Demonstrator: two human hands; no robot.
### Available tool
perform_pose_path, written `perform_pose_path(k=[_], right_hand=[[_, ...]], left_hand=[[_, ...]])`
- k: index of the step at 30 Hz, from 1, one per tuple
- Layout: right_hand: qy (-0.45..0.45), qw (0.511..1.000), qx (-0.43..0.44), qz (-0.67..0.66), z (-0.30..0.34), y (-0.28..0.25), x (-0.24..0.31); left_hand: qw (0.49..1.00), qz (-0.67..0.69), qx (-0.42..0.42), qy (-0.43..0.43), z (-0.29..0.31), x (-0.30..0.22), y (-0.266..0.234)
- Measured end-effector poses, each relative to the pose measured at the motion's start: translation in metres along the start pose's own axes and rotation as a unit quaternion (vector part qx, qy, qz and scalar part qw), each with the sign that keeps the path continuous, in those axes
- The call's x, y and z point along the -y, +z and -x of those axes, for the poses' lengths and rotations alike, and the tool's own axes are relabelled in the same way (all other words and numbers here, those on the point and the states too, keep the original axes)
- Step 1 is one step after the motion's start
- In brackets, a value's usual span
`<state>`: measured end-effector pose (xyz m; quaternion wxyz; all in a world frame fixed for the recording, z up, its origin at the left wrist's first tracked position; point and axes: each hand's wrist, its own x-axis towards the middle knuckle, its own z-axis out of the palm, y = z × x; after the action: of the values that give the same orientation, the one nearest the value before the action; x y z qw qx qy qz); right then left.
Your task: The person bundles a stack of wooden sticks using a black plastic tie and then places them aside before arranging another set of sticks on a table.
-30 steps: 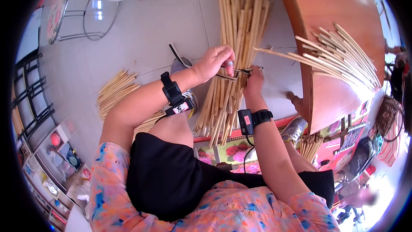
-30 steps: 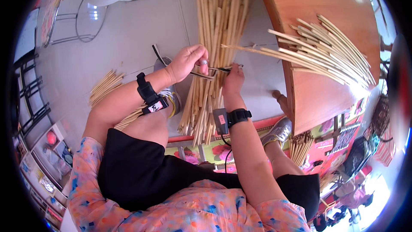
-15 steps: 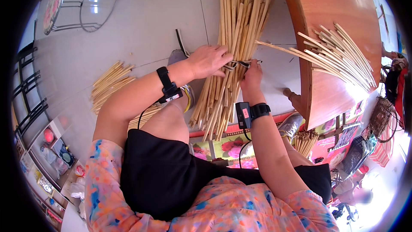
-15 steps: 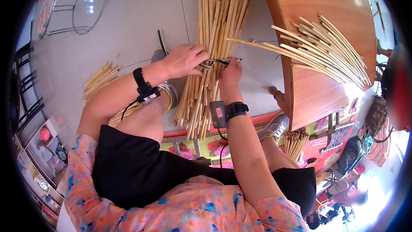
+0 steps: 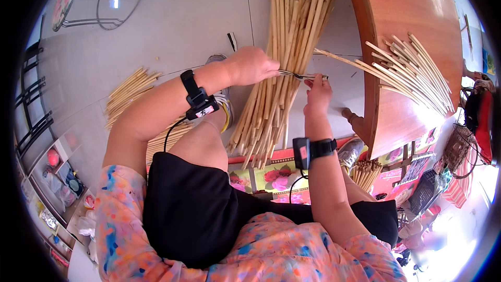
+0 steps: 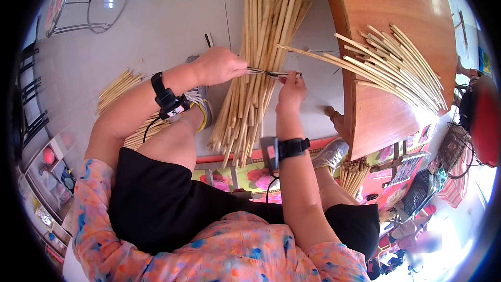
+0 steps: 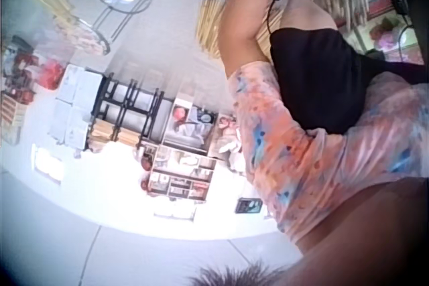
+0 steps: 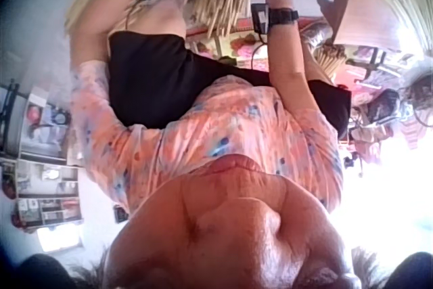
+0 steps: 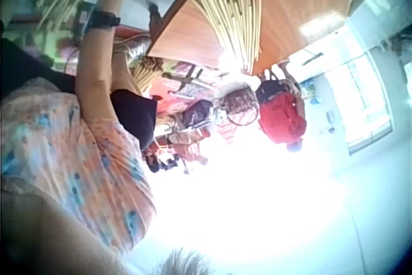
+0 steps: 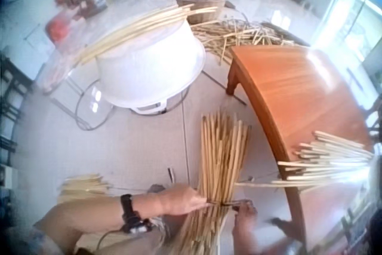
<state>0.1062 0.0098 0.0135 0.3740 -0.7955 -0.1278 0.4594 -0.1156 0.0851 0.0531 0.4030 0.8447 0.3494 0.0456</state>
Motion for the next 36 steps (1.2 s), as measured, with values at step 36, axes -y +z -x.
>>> perform_pose_path(k=[36], right_hand=[[-0.064,0.994,-0.024,0.083,-0.03,0.027,-0.027]], left_hand=[[0.962,0.249,-0.076,0.082,-0.056,-0.026,0.015]])
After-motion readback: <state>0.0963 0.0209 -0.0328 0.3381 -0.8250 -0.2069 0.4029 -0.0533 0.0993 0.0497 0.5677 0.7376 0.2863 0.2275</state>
